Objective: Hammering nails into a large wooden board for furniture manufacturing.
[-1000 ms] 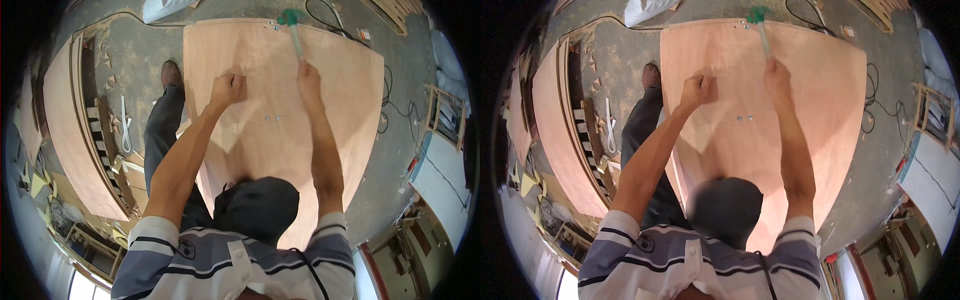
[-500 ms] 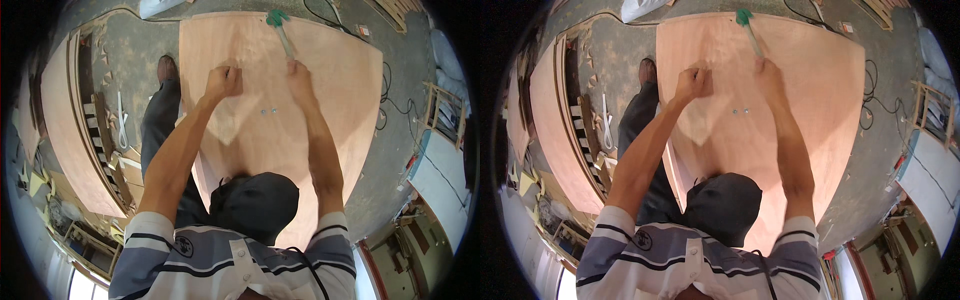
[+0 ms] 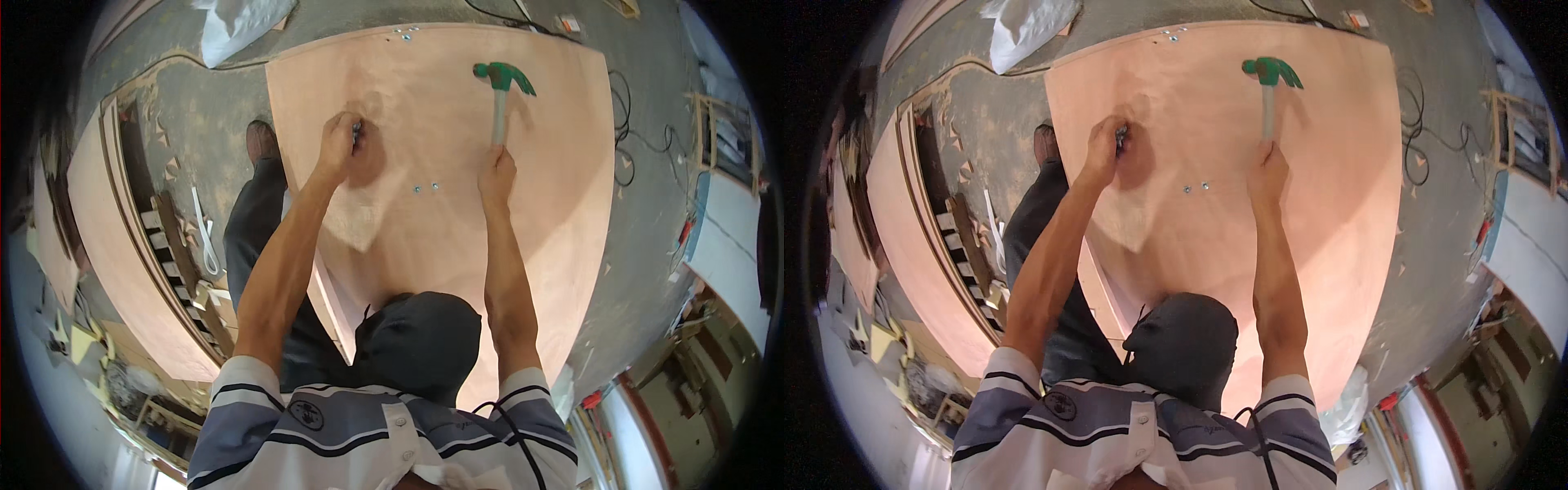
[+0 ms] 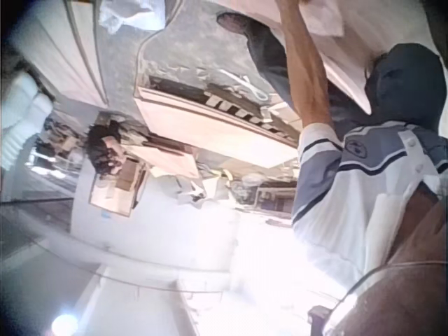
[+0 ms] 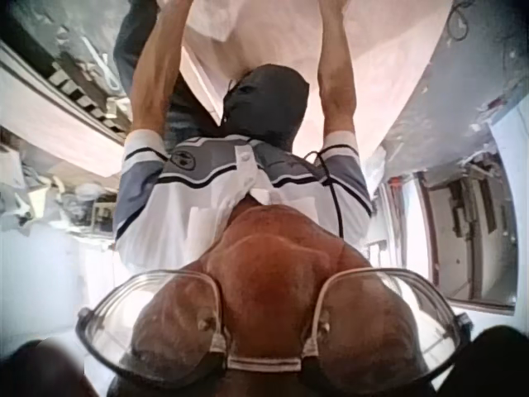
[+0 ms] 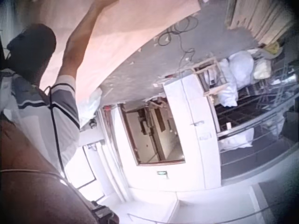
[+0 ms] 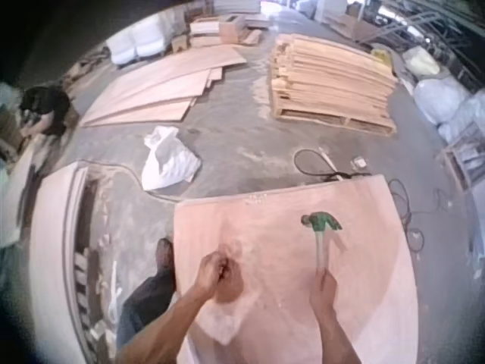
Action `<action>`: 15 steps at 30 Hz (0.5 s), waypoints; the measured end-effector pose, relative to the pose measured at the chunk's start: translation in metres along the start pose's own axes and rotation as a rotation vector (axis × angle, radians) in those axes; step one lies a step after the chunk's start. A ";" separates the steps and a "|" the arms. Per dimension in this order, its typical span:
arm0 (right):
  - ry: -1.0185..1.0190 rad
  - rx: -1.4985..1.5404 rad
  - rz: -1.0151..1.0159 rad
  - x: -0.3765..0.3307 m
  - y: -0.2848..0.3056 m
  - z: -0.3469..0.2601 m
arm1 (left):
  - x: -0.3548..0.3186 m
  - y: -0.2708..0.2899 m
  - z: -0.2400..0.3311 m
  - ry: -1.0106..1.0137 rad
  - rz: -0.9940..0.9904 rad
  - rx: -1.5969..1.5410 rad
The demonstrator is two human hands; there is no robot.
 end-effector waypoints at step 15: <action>0.084 -0.273 0.042 -0.001 -0.007 -0.008 | 0.042 -0.033 0.062 0.240 -0.337 -0.253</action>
Point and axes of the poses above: each hand's wrist, its own x-axis towards the middle knuckle, its own y-axis out of the back of the hand, z = x × y, the point moved 1 cm from there along x, towards the middle knuckle, and after that the axes turned 14 degrees about y, right-handed, at the moved point
